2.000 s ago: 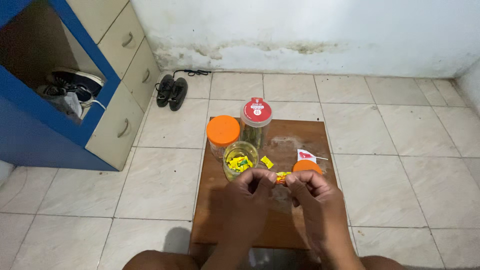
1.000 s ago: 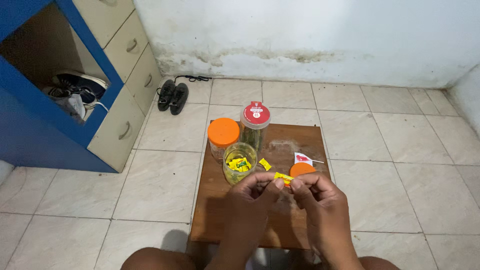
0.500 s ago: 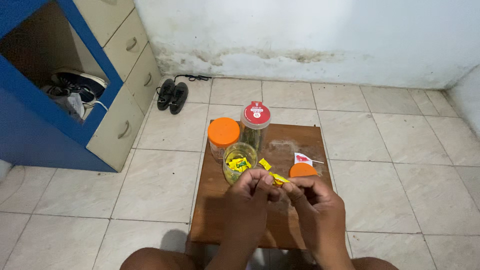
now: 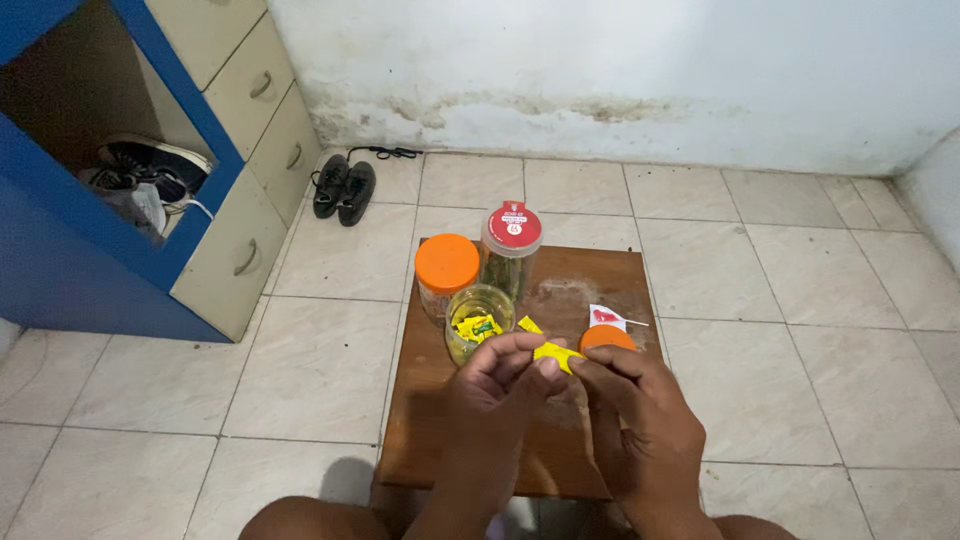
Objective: The person unwraps small yellow and green candy wrappers and places them into two clear plastic jars. The person then closes the jars with their lids.
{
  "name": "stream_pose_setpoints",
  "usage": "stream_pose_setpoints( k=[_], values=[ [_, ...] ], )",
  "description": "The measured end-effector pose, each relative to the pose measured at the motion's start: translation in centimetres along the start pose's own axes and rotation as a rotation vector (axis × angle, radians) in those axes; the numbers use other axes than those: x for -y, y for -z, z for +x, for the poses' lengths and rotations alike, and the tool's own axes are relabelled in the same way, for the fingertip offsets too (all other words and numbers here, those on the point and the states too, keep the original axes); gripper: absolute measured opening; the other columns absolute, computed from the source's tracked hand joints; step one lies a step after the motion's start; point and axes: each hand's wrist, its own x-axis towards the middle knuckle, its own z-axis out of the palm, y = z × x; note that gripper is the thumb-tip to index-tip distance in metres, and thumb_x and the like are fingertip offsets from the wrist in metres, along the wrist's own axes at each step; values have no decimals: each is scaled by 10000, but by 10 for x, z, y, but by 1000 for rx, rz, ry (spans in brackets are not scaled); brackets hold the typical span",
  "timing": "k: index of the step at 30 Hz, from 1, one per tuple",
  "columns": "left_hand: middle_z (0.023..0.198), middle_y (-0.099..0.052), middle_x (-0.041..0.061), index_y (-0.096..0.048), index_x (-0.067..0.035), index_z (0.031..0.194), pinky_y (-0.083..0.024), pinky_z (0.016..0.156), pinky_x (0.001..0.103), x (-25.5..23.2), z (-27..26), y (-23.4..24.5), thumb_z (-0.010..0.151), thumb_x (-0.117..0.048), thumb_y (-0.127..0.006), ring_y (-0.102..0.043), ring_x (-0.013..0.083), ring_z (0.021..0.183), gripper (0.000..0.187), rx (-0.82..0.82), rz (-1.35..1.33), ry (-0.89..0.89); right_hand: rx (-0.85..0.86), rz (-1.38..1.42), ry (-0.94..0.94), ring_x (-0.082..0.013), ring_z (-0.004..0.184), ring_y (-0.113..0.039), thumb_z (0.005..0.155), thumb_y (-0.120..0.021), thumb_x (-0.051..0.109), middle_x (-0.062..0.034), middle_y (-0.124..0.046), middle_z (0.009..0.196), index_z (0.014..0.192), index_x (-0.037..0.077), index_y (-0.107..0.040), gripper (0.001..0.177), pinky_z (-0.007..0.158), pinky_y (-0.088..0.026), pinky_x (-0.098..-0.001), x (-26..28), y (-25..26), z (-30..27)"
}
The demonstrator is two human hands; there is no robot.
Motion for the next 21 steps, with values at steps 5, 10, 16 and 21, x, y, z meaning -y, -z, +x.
stream_pose_setpoints(
  k=[5,10,16,21],
  values=[
    [1116,-781,151,-603,12,1200,-588,826,301,-1,6,5,910,-46,-682,-717,140,901,306,-68,80,19,81,356,-308,-118,897,-713,893,-706,88,-29,-741,1007,1190,101,-703,298,772,-568,-239,-9,-12,-7],
    [1051,-775,114,-638,-10,1246,-605,849,289,3,9,14,882,-49,-692,-732,127,915,370,-79,120,56,251,669,-648,-65,716,-553,916,-737,91,4,-621,818,1101,6,-761,205,622,-447,-221,-17,-23,-2],
    [937,-740,57,-740,22,1077,-580,791,295,21,18,34,937,-113,-730,-679,130,835,194,-119,278,83,365,489,-716,-90,626,-490,926,-743,136,-15,-590,691,970,19,-767,127,551,-398,-264,-20,-25,-1],
    [920,-702,64,-680,-28,1021,-486,756,319,36,22,41,980,-184,-711,-620,149,819,164,-253,-37,196,300,559,-576,-44,710,-640,909,-727,174,14,-738,792,973,49,-738,141,637,-519,-222,-21,-55,-2]
  ],
)
